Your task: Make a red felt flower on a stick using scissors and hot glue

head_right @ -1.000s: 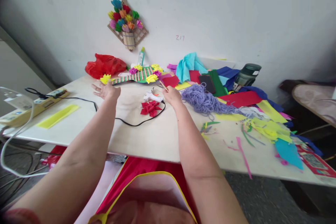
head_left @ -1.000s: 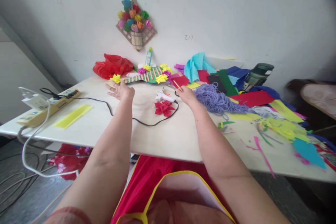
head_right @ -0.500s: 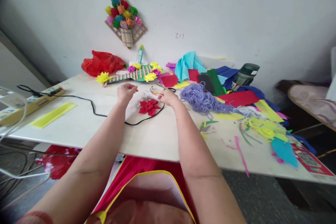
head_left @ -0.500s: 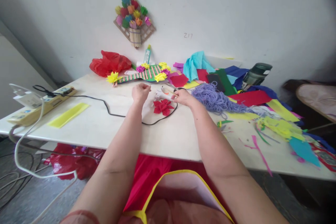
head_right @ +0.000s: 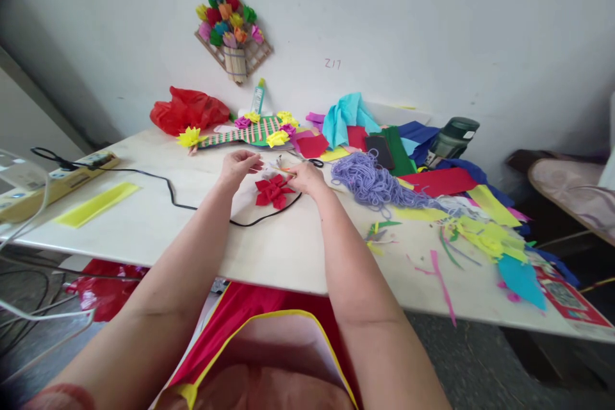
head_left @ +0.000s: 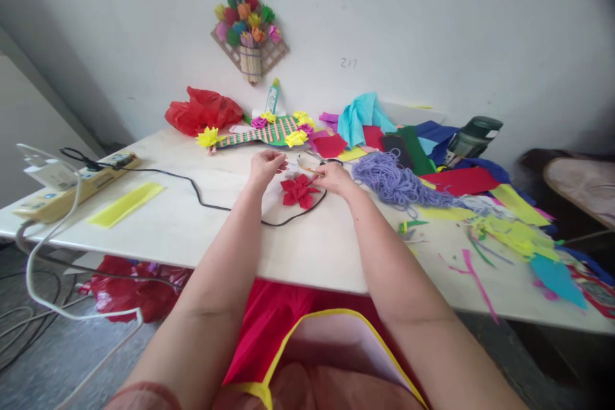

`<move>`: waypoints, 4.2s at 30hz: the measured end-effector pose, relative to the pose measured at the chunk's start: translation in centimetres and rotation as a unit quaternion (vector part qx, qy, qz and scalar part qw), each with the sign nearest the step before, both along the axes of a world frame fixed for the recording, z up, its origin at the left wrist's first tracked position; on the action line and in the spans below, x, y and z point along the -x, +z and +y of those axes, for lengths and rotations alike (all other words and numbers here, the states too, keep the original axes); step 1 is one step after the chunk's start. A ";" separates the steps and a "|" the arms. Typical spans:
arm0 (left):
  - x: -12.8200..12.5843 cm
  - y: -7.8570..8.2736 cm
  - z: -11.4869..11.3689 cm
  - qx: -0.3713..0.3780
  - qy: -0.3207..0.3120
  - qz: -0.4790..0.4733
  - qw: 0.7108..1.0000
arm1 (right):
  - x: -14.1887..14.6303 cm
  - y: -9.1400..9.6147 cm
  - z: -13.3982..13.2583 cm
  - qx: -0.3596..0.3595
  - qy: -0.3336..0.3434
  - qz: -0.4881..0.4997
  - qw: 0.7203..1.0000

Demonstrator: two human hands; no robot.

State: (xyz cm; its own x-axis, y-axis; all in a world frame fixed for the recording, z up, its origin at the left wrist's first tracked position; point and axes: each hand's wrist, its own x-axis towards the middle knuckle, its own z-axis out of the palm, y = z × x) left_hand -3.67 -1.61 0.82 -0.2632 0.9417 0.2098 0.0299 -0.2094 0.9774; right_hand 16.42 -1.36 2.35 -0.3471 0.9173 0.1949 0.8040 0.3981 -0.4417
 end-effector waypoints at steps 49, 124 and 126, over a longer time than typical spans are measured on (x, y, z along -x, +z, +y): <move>-0.6 -0.8 -0.3 0.039 -0.206 -0.069 0.975 | -0.5 0.5 0.4 -0.046 -0.007 0.150 0.988; 0.7 -0.9 0.3 0.020 -0.197 -0.052 0.979 | -2.0 0.9 0.4 -0.056 0.062 0.071 0.994; 0.6 -0.9 0.3 0.021 -0.191 -0.062 0.979 | -2.1 0.8 0.5 -0.054 0.059 0.079 0.994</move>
